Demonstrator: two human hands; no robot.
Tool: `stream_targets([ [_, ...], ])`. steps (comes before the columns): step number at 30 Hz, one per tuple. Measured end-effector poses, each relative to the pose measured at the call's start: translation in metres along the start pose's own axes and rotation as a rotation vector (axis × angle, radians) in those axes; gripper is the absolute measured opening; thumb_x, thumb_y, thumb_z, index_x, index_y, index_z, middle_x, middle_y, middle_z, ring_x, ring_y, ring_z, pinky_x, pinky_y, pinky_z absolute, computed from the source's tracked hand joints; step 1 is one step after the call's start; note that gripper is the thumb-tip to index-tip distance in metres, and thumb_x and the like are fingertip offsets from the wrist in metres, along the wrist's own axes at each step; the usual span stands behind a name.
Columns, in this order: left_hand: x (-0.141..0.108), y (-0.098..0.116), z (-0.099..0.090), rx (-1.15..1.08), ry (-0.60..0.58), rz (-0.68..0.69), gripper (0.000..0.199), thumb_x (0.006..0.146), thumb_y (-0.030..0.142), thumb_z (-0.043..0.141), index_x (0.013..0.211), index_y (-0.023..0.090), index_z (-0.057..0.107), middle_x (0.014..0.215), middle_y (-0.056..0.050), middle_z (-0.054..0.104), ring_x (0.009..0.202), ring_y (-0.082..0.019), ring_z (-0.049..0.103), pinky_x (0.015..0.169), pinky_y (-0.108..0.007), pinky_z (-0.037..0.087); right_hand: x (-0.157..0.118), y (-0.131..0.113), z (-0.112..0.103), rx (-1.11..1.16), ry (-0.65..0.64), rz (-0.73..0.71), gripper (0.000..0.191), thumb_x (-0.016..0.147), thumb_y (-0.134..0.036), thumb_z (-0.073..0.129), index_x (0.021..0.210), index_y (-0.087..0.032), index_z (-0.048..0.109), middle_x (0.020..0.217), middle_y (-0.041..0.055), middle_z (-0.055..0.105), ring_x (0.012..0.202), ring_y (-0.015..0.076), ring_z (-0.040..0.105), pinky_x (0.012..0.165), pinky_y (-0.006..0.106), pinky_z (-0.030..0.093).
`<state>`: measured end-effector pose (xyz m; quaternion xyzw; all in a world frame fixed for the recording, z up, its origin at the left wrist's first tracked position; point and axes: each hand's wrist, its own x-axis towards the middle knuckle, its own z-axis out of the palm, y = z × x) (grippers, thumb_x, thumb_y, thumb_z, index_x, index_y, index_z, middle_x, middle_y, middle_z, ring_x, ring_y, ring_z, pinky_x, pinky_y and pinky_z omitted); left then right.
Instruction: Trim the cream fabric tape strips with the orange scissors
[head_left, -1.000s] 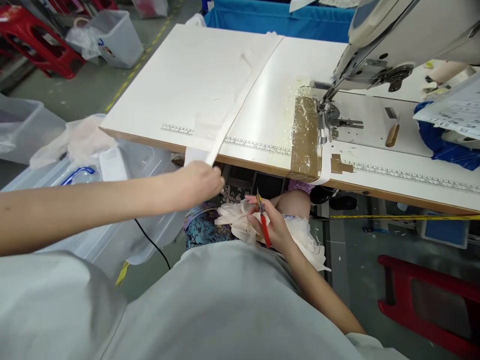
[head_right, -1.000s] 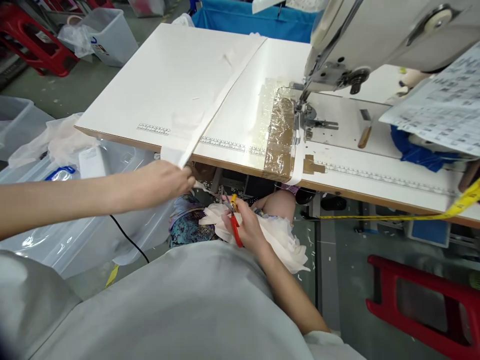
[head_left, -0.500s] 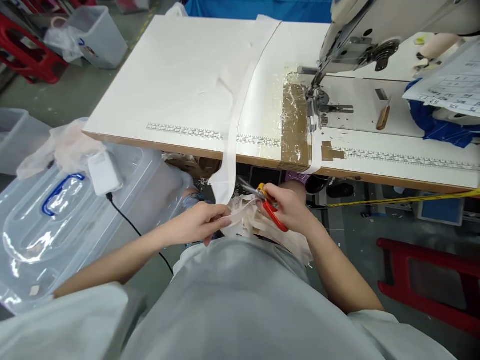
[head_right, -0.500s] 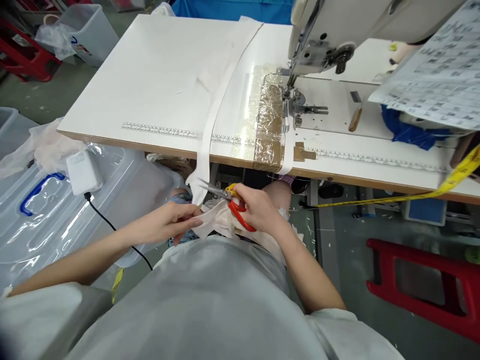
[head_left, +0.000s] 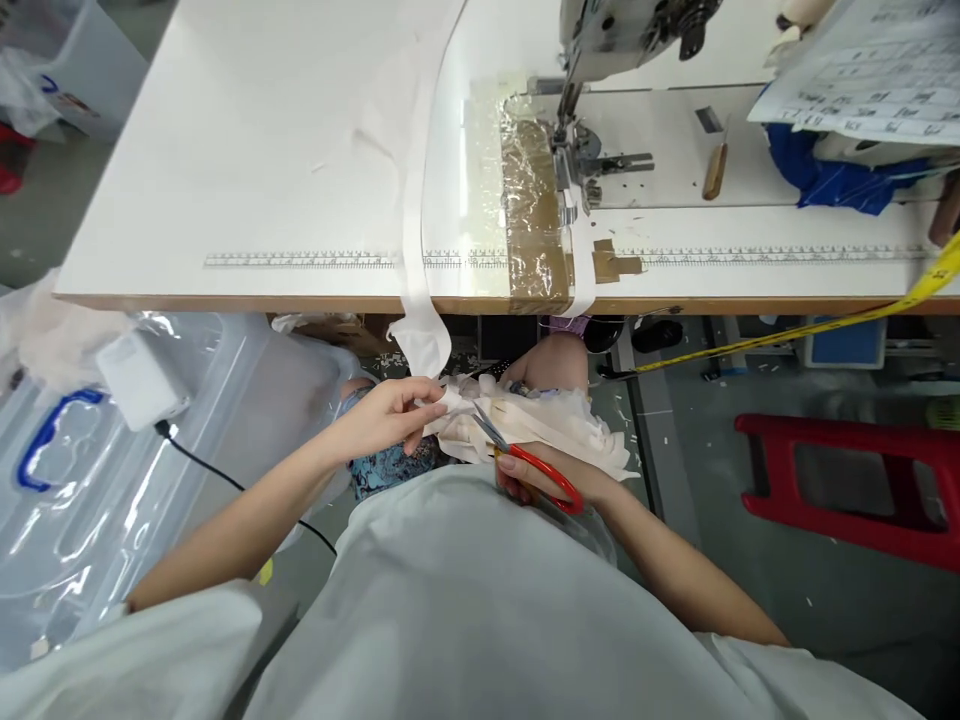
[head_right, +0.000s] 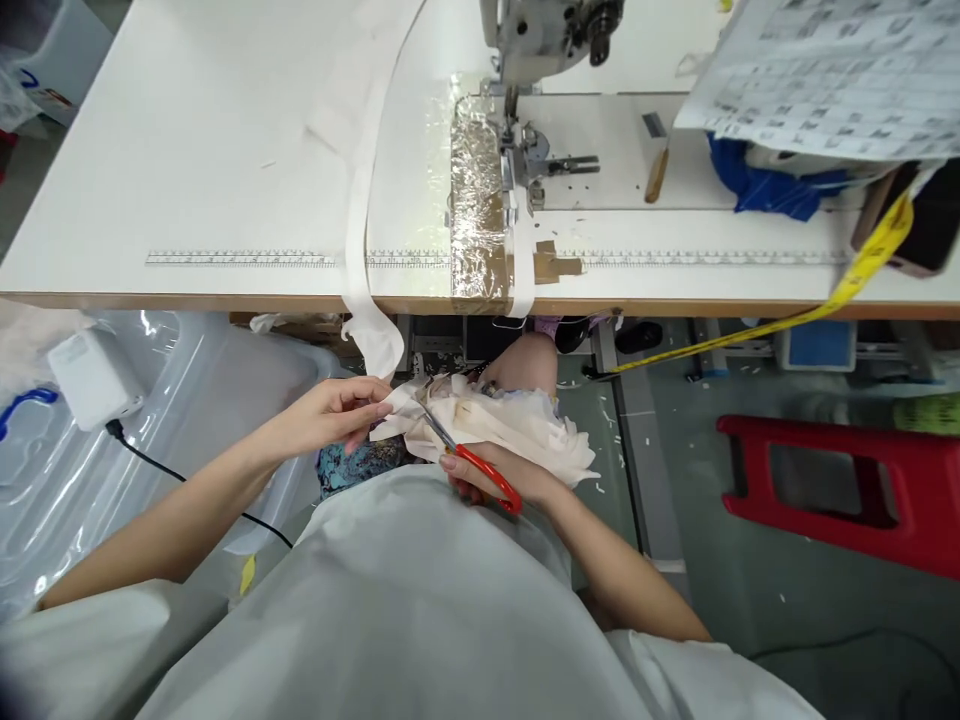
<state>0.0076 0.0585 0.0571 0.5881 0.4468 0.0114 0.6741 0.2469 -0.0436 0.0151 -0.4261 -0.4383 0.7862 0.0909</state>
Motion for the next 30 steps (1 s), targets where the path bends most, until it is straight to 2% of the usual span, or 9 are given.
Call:
stream_targets([
  [2, -0.003, 0.007, 0.000, 0.053, 0.012, 0.007, 0.028, 0.087, 0.041, 0.058, 0.076, 0.015, 0.056, 0.058, 0.003, 0.054, 0.041, -0.006, 0.047, 0.046, -0.019, 0.037, 0.007, 0.003, -0.002, -0.037, -0.017, -0.021, 0.065, 0.082, -0.081, 0.041, 0.076, -0.017, 0.054, 0.070, 0.0021, 0.055, 0.060, 0.0136, 0.053, 0.057, 0.027, 0.044],
  [4, -0.004, 0.012, -0.001, 0.083, -0.020, -0.050, 0.024, 0.087, 0.039, 0.056, 0.080, 0.016, 0.055, 0.051, 0.004, 0.053, 0.040, -0.008, 0.047, 0.043, -0.018, 0.035, 0.014, 0.004, -0.003, -0.065, -0.034, -0.074, 0.064, 0.083, -0.080, 0.039, 0.075, -0.017, 0.052, 0.070, 0.0014, 0.053, 0.062, 0.0138, 0.052, 0.058, 0.027, 0.043],
  [7, -0.004, 0.016, 0.000, 0.048, -0.082, -0.155, 0.024, 0.087, 0.040, 0.056, 0.086, 0.016, 0.052, 0.055, 0.001, 0.061, 0.049, -0.013, 0.059, 0.043, -0.018, 0.040, 0.020, 0.004, -0.003, -0.123, -0.009, -0.139, 0.059, 0.087, -0.076, 0.037, 0.075, -0.019, 0.048, 0.069, -0.0002, 0.050, 0.063, 0.0130, 0.049, 0.058, 0.026, 0.039],
  [9, -0.002, 0.015, 0.002, 0.002, -0.083, -0.187, 0.029, 0.086, 0.044, 0.058, 0.085, 0.016, 0.053, 0.067, -0.004, 0.068, 0.062, -0.018, 0.068, 0.046, -0.019, 0.044, 0.021, 0.002, -0.002, -0.200, 0.049, -0.149, 0.056, 0.087, -0.074, 0.041, 0.072, -0.019, 0.045, 0.067, -0.0015, 0.048, 0.062, 0.0124, 0.045, 0.057, 0.025, 0.035],
  [11, 0.001, 0.011, 0.004, -0.038, -0.073, -0.210, 0.034, 0.085, 0.048, 0.060, 0.086, 0.014, 0.055, 0.071, -0.007, 0.070, 0.068, -0.020, 0.071, 0.047, -0.018, 0.044, 0.021, 0.000, 0.000, -0.280, 0.116, -0.144, 0.056, 0.086, -0.074, 0.044, 0.069, -0.020, 0.042, 0.065, -0.0024, 0.045, 0.061, 0.0120, 0.041, 0.056, 0.025, 0.032],
  [14, 0.005, 0.003, 0.007, -0.099, -0.051, -0.231, 0.038, 0.082, 0.051, 0.063, 0.085, 0.013, 0.058, 0.062, -0.006, 0.069, 0.057, -0.016, 0.067, 0.043, -0.016, 0.039, 0.020, -0.001, 0.002, -0.315, 0.163, -0.128, 0.057, 0.085, -0.075, 0.044, 0.066, -0.020, 0.039, 0.064, -0.0032, 0.042, 0.060, 0.0116, 0.039, 0.055, 0.025, 0.028],
  [17, 0.007, -0.005, 0.010, -0.166, -0.045, -0.250, 0.039, 0.079, 0.051, 0.067, 0.082, 0.014, 0.057, 0.055, -0.005, 0.067, 0.046, -0.012, 0.059, 0.040, -0.016, 0.036, 0.020, 0.002, 0.004, -0.275, 0.145, -0.113, 0.058, 0.084, -0.075, 0.044, 0.065, -0.021, 0.039, 0.062, -0.0037, 0.041, 0.058, 0.0114, 0.038, 0.054, 0.025, 0.027],
  [23, 0.008, -0.009, 0.014, -0.239, -0.060, -0.317, 0.042, 0.075, 0.052, 0.072, 0.078, 0.014, 0.054, 0.064, -0.011, 0.072, 0.053, -0.016, 0.065, 0.044, -0.018, 0.043, 0.020, 0.005, 0.009, -0.237, 0.141, -0.102, 0.057, 0.085, -0.074, 0.045, 0.064, -0.020, 0.040, 0.061, -0.0038, 0.041, 0.057, 0.0113, 0.038, 0.054, 0.025, 0.028],
  [30, 0.006, -0.009, 0.013, -0.250, -0.035, -0.324, 0.041, 0.074, 0.052, 0.072, 0.074, 0.015, 0.053, 0.058, -0.008, 0.069, 0.049, -0.015, 0.063, 0.042, -0.017, 0.040, 0.020, 0.005, 0.016, -0.261, 0.173, -0.092, 0.057, 0.086, -0.074, 0.042, 0.066, -0.021, 0.040, 0.065, -0.0027, 0.044, 0.060, 0.0125, 0.040, 0.056, 0.025, 0.029],
])
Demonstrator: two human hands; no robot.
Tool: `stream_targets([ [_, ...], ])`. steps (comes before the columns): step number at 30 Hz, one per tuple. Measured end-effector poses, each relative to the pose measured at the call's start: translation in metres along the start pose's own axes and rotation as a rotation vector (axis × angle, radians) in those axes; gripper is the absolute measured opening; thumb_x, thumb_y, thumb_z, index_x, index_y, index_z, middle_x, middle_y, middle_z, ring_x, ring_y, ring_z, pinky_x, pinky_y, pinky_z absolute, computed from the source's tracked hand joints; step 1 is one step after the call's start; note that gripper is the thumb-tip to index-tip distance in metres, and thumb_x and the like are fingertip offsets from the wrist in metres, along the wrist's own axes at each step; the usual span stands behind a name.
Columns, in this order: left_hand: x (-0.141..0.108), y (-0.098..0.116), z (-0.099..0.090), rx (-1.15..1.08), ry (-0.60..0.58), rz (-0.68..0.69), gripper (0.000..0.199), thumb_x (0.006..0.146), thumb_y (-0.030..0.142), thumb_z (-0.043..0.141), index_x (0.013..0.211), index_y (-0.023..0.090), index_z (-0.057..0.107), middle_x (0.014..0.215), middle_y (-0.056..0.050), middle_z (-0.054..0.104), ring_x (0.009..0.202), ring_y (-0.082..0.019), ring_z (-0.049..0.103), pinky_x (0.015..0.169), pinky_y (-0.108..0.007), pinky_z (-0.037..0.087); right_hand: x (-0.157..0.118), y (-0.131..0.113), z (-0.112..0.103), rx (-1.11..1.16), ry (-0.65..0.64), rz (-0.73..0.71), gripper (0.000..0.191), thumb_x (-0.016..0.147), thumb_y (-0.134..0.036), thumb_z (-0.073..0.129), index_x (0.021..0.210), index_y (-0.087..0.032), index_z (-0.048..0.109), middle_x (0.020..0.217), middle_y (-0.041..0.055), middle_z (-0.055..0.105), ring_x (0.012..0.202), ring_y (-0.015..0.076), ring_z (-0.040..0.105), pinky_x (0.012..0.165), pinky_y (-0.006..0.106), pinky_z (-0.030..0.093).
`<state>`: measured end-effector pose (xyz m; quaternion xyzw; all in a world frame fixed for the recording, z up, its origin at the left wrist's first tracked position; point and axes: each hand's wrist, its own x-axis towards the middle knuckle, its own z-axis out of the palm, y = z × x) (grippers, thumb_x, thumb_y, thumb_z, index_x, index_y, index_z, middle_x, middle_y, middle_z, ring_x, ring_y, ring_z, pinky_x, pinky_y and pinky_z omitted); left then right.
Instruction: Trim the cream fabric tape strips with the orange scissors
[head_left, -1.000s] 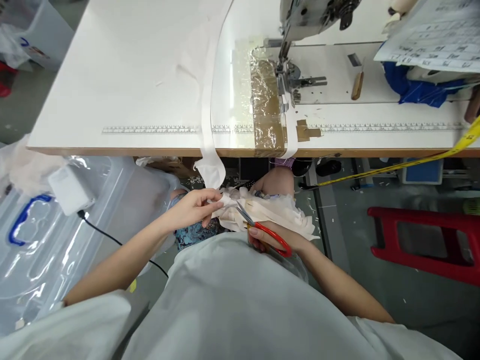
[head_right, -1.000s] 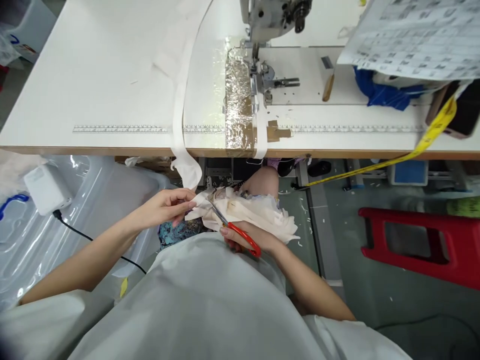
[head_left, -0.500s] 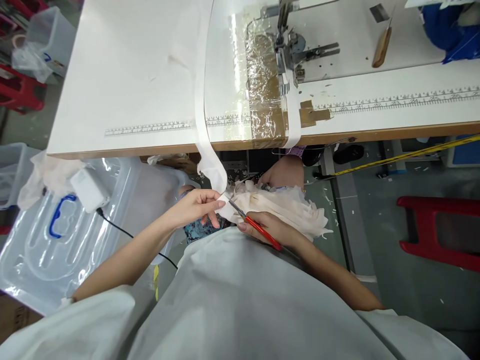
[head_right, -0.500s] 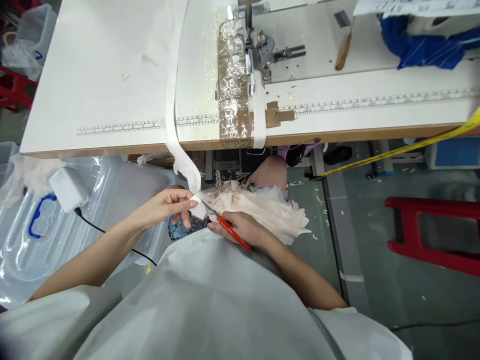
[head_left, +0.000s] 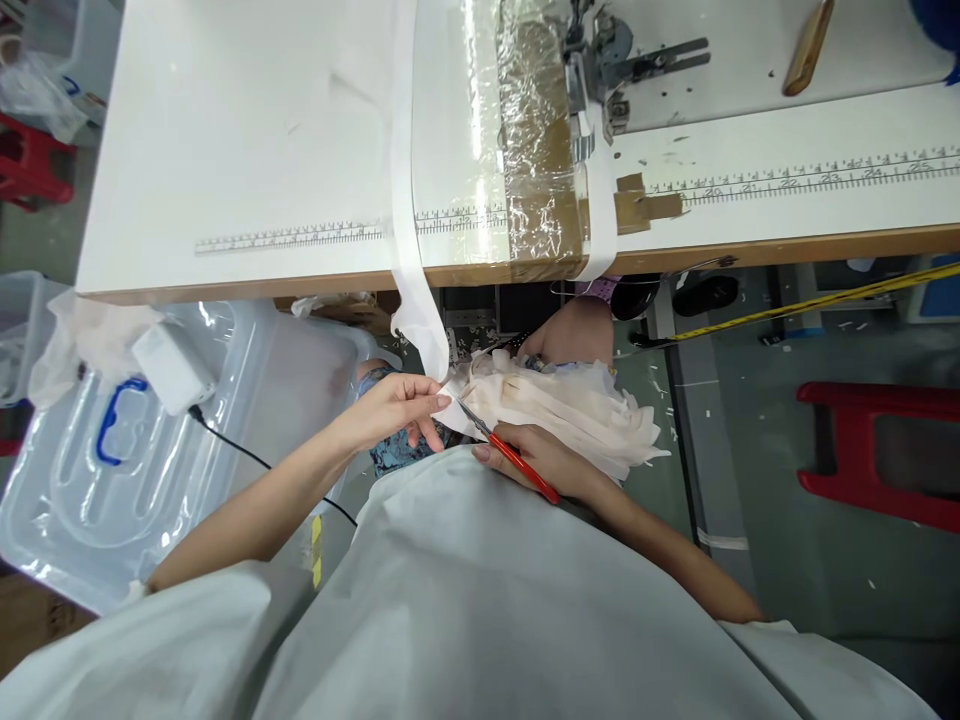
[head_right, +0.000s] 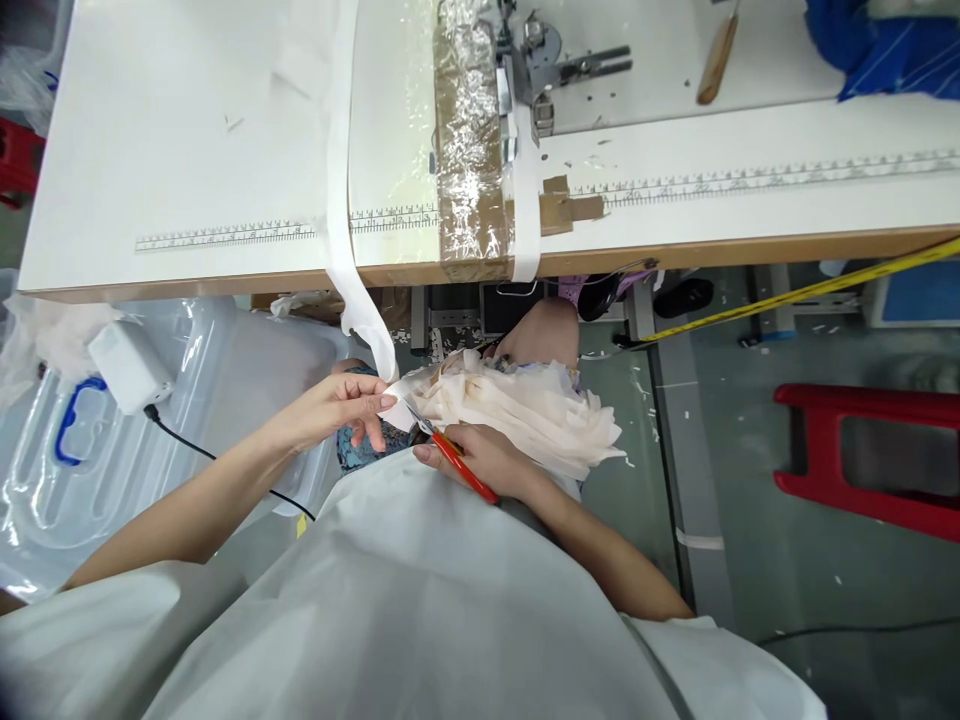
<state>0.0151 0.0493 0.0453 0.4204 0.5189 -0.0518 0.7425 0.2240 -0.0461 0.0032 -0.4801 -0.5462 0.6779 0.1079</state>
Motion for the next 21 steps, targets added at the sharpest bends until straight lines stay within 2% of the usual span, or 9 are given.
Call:
stream_targets([
  [14, 0.003, -0.008, -0.003, -0.046, -0.021, 0.024, 0.041, 0.074, 0.052, 0.072, 0.074, 0.015, 0.054, 0.054, -0.007, 0.067, 0.049, -0.015, 0.064, 0.041, -0.017, 0.038, -0.001, 0.003, 0.011, -0.130, 0.140, 0.018, 0.054, 0.089, -0.067, 0.045, 0.062, -0.021, 0.043, 0.063, -0.0011, 0.047, 0.056, 0.0126, 0.041, 0.054, 0.026, 0.028],
  [21, 0.002, -0.008, -0.003, -0.041, -0.027, 0.016, 0.040, 0.074, 0.050, 0.072, 0.072, 0.016, 0.053, 0.054, -0.007, 0.068, 0.047, -0.014, 0.062, 0.040, -0.017, 0.037, 0.002, 0.001, 0.007, -0.213, 0.101, 0.055, 0.054, 0.088, -0.069, 0.045, 0.065, -0.021, 0.048, 0.063, 0.0002, 0.053, 0.057, 0.0138, 0.045, 0.055, 0.026, 0.027],
])
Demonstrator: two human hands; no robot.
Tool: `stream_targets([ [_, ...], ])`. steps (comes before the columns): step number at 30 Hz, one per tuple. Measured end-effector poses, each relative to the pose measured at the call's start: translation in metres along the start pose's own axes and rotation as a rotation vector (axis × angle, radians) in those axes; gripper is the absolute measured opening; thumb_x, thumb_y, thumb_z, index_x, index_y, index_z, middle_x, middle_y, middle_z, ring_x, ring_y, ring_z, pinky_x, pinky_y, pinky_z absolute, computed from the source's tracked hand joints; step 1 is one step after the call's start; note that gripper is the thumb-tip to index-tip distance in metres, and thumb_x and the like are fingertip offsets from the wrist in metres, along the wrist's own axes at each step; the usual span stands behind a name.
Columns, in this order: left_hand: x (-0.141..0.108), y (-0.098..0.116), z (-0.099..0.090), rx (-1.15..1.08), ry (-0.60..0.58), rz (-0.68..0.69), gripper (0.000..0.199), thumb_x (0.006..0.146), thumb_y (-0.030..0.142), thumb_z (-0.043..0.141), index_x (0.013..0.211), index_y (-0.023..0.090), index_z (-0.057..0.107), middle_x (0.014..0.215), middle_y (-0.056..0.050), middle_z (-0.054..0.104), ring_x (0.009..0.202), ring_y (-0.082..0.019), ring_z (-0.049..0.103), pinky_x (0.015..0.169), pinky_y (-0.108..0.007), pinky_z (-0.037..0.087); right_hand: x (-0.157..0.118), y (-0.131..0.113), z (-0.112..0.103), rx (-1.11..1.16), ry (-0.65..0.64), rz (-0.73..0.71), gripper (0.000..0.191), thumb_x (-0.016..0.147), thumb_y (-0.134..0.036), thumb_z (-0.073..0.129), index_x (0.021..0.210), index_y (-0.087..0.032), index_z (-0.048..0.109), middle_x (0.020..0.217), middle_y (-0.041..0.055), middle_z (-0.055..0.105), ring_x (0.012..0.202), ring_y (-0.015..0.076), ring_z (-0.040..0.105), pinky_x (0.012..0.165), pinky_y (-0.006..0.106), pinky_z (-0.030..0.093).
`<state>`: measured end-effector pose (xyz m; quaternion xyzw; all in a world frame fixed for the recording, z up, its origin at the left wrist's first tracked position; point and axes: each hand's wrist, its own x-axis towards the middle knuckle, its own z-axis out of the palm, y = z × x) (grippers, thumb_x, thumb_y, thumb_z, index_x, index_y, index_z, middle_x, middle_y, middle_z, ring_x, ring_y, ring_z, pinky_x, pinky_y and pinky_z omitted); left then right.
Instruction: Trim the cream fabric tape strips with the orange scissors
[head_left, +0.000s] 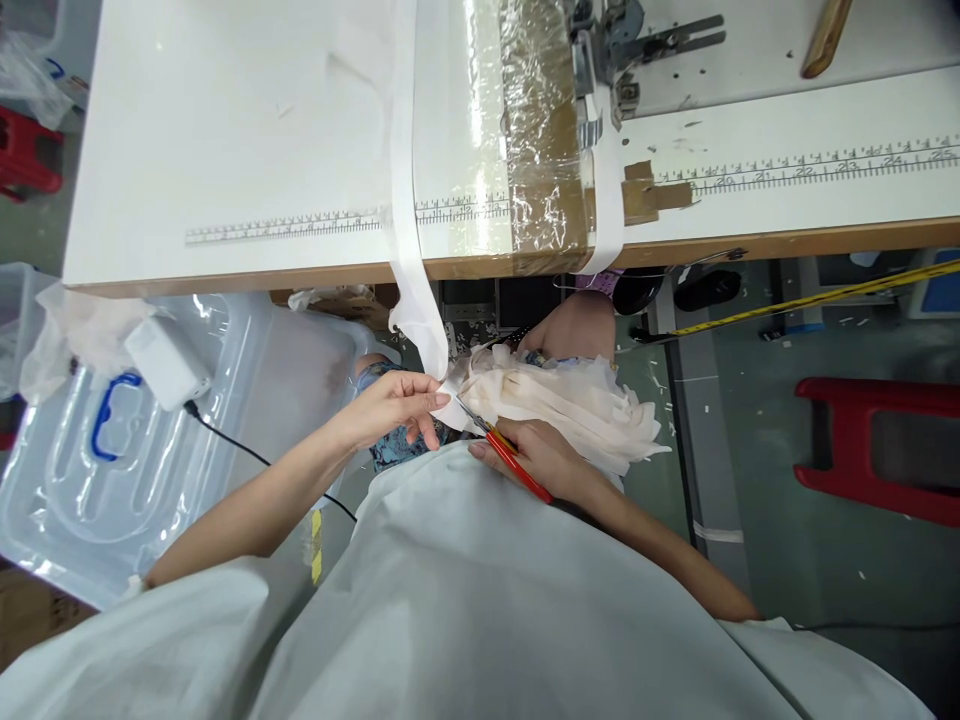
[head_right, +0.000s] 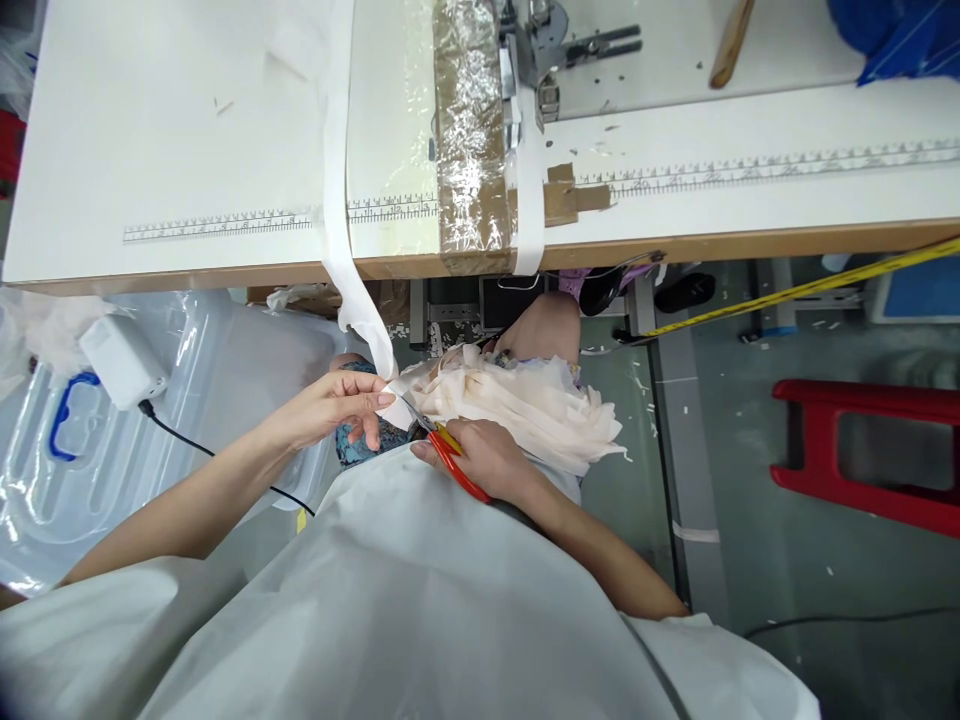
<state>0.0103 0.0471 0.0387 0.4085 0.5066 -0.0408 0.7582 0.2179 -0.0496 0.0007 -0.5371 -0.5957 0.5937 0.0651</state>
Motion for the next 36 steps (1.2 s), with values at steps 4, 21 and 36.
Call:
stream_targets([
  [4, -0.002, 0.002, 0.001, 0.001, -0.013, 0.003, 0.038, 0.075, 0.049, 0.071, 0.072, 0.015, 0.055, 0.053, -0.006, 0.067, 0.045, -0.013, 0.060, 0.040, -0.017, 0.038, 0.003, -0.003, -0.001, -0.046, -0.022, 0.000, 0.054, 0.089, -0.071, 0.042, 0.068, -0.021, 0.047, 0.065, 0.0014, 0.056, 0.059, 0.0147, 0.046, 0.056, 0.026, 0.026],
  [21, -0.028, 0.038, 0.014, 0.591, 0.392, 0.634, 0.027, 0.090, 0.039, 0.057, 0.084, 0.016, 0.071, 0.083, -0.005, 0.070, 0.074, -0.015, 0.060, 0.065, -0.023, 0.043, 0.022, -0.025, -0.028, 0.480, 0.392, -0.421, 0.037, 0.082, -0.045, 0.066, 0.109, -0.021, 0.055, 0.110, 0.0066, 0.061, 0.103, 0.0212, 0.057, 0.093, 0.035, 0.045],
  [36, -0.001, 0.081, 0.003, -0.113, -0.011, 0.350, 0.047, 0.068, 0.053, 0.079, 0.080, 0.011, 0.061, 0.061, -0.007, 0.069, 0.055, -0.015, 0.066, 0.049, -0.018, 0.048, 0.003, -0.068, -0.095, 0.225, 0.674, -0.342, 0.017, 0.078, -0.036, 0.058, 0.078, -0.020, 0.054, 0.072, -0.0002, 0.058, 0.062, 0.0135, 0.052, 0.061, 0.026, 0.044],
])
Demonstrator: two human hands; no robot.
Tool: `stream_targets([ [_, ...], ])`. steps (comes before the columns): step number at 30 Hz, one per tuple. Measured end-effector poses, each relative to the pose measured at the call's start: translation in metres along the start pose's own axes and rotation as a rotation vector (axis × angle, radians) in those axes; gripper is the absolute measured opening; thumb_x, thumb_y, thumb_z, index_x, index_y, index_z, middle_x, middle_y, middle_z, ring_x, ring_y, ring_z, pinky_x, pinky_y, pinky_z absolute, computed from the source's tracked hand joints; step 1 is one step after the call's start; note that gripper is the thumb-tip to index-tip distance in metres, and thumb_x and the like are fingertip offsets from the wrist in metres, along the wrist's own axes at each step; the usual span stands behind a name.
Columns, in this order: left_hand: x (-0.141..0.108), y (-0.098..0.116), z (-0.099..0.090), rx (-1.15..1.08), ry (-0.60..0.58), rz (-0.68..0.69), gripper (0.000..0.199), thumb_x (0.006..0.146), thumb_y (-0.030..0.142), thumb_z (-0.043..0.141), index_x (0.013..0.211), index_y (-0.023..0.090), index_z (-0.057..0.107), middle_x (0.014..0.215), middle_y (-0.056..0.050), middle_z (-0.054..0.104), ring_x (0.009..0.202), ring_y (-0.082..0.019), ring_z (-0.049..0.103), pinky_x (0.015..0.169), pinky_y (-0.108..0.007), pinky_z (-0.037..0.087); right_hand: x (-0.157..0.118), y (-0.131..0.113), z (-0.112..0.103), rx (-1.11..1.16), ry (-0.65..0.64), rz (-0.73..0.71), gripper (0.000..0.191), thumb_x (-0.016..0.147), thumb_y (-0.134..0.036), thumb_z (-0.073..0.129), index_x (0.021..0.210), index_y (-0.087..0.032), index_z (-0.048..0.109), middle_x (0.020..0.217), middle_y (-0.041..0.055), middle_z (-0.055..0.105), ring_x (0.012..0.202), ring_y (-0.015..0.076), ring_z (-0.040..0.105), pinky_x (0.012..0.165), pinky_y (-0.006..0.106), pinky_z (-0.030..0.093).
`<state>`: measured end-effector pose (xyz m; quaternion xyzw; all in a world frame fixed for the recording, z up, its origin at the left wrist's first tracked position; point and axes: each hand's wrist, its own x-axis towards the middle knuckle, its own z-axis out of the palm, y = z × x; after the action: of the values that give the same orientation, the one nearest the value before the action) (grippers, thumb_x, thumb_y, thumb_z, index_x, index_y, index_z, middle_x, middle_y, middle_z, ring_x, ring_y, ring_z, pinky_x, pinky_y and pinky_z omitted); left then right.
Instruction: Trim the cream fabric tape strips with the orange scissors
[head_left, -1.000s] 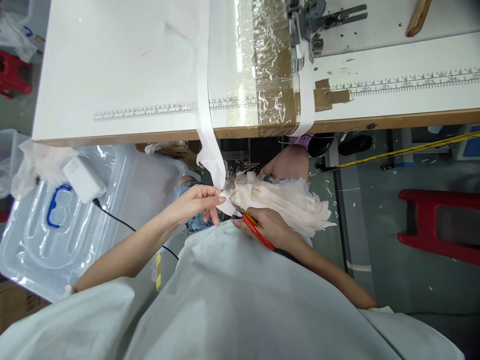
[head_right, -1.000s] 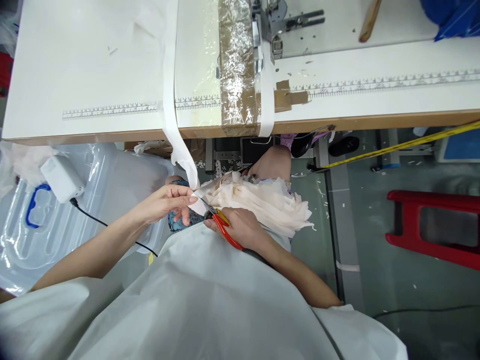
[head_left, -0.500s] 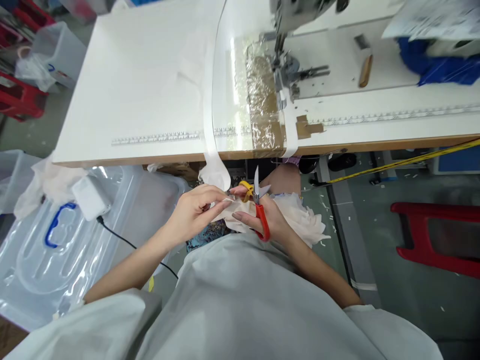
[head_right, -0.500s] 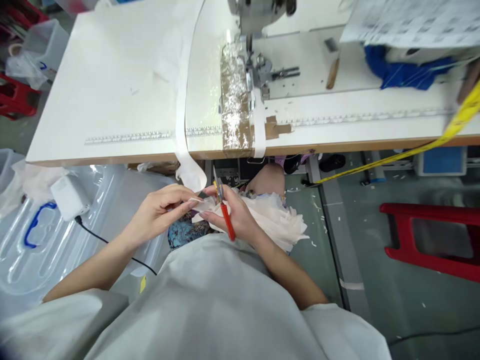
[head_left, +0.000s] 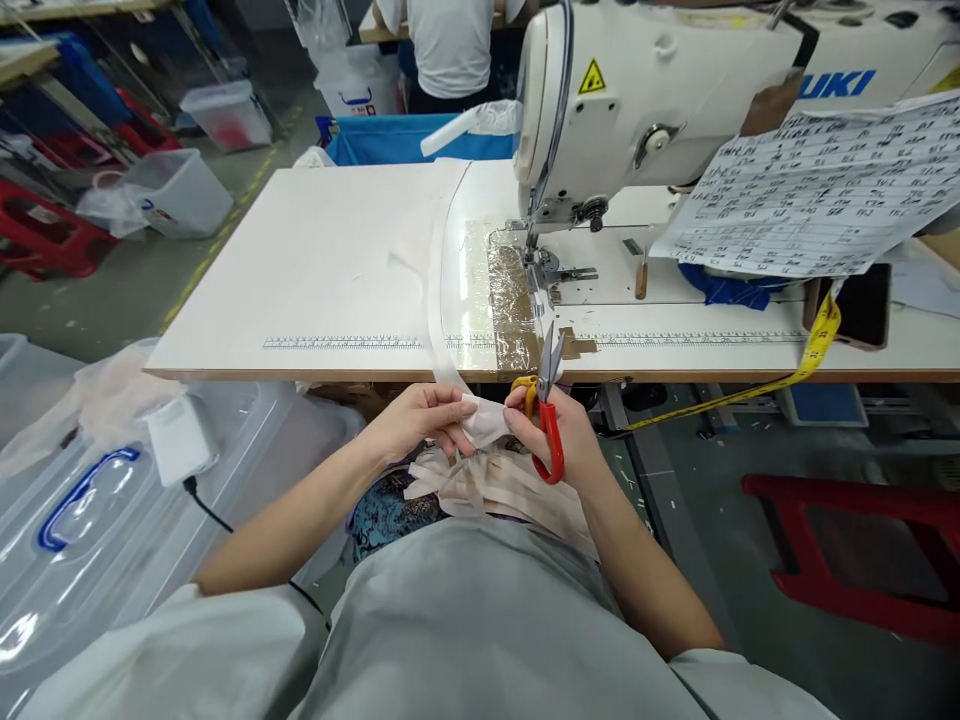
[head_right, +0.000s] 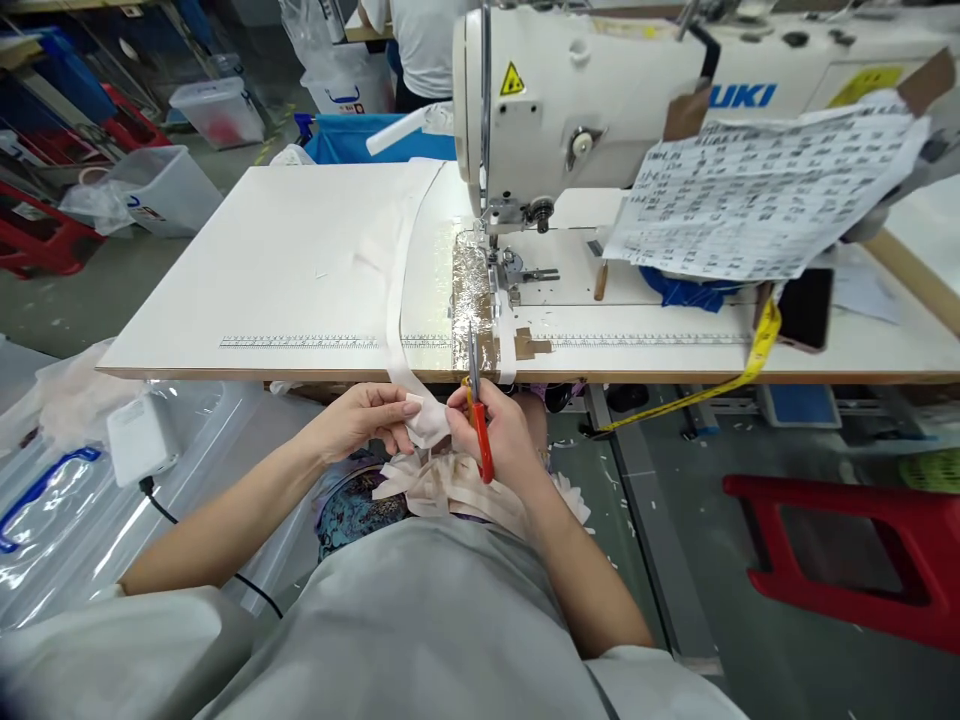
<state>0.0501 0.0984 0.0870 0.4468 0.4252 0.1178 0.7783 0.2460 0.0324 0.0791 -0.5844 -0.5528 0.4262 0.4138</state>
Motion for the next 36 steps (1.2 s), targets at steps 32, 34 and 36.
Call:
stream_targets([
  [32, 0.176, 0.144, -0.080, 1.442, 0.663, 0.007, 0.044, 0.073, 0.005, 0.066, 0.116, 0.004, 0.060, 0.131, -0.023, 0.047, 0.127, -0.036, 0.042, 0.096, -0.038, 0.046, 0.033, 0.092, 0.131, 0.124, 0.181, -0.043, 0.022, 0.083, -0.043, 0.053, 0.085, -0.023, 0.044, 0.083, 0.0041, 0.060, 0.077, 0.0199, 0.061, 0.076, 0.036, 0.051],
  [34, 0.188, 0.146, -0.082, 1.446, 0.717, -0.040, 0.047, 0.077, 0.007, 0.064, 0.123, 0.005, 0.056, 0.134, -0.023, 0.046, 0.129, -0.035, 0.042, 0.098, -0.040, 0.045, 0.027, 0.087, 0.133, 0.148, 0.165, -0.042, 0.019, 0.085, -0.040, 0.051, 0.081, -0.023, 0.043, 0.076, 0.0013, 0.058, 0.067, 0.0167, 0.059, 0.067, 0.031, 0.051],
  [36, 0.199, 0.149, -0.085, 1.438, 0.777, -0.076, 0.044, 0.085, 0.013, 0.060, 0.128, 0.008, 0.053, 0.136, -0.020, 0.046, 0.127, -0.032, 0.046, 0.099, -0.043, 0.045, 0.006, 0.080, 0.124, 0.158, 0.142, -0.028, 0.018, 0.086, -0.038, 0.051, 0.079, -0.023, 0.044, 0.069, -0.0012, 0.056, 0.058, 0.0141, 0.055, 0.058, 0.027, 0.048],
])
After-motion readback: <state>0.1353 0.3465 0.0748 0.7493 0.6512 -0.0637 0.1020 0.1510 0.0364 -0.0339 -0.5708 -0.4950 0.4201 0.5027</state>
